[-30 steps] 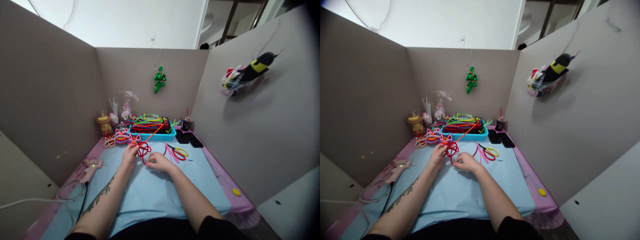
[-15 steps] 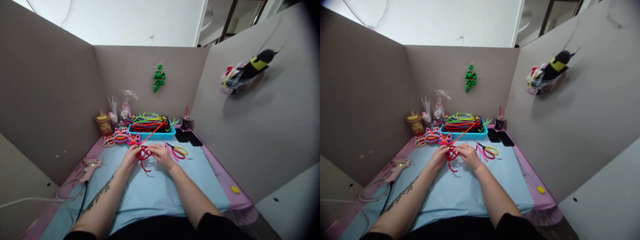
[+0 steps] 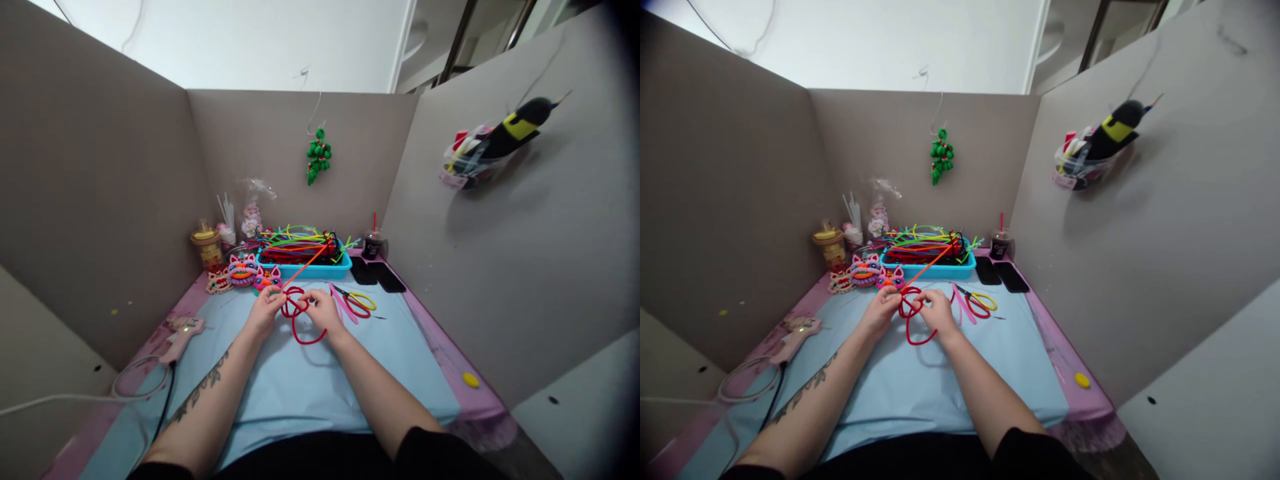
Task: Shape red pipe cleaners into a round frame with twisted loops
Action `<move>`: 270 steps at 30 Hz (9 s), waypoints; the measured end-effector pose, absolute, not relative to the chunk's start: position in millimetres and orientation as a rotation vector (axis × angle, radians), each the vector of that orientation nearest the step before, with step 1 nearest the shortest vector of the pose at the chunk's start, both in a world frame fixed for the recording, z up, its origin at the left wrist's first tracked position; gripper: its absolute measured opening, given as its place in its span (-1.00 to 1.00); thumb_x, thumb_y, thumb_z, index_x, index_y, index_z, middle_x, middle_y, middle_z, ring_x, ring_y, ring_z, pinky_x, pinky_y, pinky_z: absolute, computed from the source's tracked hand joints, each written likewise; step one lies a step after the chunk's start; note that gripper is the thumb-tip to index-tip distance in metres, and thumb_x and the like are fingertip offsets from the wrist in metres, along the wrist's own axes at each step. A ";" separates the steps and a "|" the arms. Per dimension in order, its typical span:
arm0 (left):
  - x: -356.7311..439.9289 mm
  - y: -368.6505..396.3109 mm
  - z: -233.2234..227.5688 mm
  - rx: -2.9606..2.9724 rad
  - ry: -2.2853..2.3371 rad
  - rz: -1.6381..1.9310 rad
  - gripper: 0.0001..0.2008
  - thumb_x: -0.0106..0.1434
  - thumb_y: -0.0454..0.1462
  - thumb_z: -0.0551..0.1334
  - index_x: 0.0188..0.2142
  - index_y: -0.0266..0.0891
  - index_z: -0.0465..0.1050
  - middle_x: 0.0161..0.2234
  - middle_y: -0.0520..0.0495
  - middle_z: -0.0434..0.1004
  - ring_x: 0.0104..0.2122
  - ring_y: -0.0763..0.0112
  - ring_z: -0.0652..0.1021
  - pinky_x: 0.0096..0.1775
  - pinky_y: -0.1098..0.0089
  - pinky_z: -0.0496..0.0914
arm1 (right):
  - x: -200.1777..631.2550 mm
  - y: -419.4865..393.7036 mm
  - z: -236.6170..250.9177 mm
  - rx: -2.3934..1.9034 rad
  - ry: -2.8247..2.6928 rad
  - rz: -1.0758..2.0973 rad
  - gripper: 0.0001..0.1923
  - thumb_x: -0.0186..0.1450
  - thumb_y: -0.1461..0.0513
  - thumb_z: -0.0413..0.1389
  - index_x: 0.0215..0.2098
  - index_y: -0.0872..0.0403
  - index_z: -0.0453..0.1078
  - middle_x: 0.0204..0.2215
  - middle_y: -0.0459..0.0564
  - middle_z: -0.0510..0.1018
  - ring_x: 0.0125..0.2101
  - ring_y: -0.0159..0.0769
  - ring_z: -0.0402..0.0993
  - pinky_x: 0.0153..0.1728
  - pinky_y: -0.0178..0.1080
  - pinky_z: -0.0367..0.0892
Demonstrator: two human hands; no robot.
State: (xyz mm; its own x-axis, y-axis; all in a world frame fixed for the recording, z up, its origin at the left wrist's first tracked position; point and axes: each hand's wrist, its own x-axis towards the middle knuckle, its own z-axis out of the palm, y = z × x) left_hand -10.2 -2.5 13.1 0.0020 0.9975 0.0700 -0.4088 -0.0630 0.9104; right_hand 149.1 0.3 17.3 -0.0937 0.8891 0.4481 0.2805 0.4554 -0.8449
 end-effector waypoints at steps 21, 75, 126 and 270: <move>-14.9 0.0 14.5 0.703 0.949 1.366 -0.60 -0.19 -0.29 0.39 -0.33 -0.23 0.31 -0.51 0.08 0.46 -0.56 0.50 0.45 -0.50 0.48 0.26 | 166.3 1.4 22.8 -0.675 -2.054 0.244 -0.77 0.18 0.28 0.09 -0.18 -0.01 0.42 -0.26 0.03 0.46 -0.19 -0.22 0.34 -0.14 -0.11 0.29; -8.9 -4.1 14.2 1.160 0.937 1.388 -0.64 -0.12 -0.22 0.38 -0.37 -0.21 0.25 -0.63 0.12 0.41 -0.62 0.54 0.39 -0.47 0.51 0.19 | 142.1 -4.6 15.4 -0.977 -1.688 0.408 -0.98 0.12 0.26 0.12 -0.47 0.04 0.39 -0.49 -0.07 0.45 -0.33 -0.25 0.33 -0.24 -0.19 0.26; -24.7 11.9 9.4 0.766 1.018 1.749 -0.62 -0.18 -0.18 0.37 -0.42 -0.22 0.23 -0.55 0.08 0.43 -0.54 0.49 0.45 -0.43 0.46 0.26 | 141.4 -30.2 27.8 -0.238 -1.673 1.571 -0.74 0.01 0.07 0.25 -0.47 0.11 0.46 -0.50 -0.04 0.46 -0.43 -0.35 0.37 -0.37 -0.28 0.30; -15.5 5.0 3.7 1.487 1.015 1.456 -0.68 0.03 -0.22 0.27 -0.30 -0.21 0.15 -0.47 0.07 0.42 -0.44 0.51 0.47 -0.31 0.45 0.29 | 137.6 -5.8 22.4 -1.004 -1.713 0.582 -0.88 0.10 0.23 0.12 -0.40 0.09 0.45 -0.45 -0.03 0.42 -0.39 -0.31 0.35 -0.33 -0.26 0.27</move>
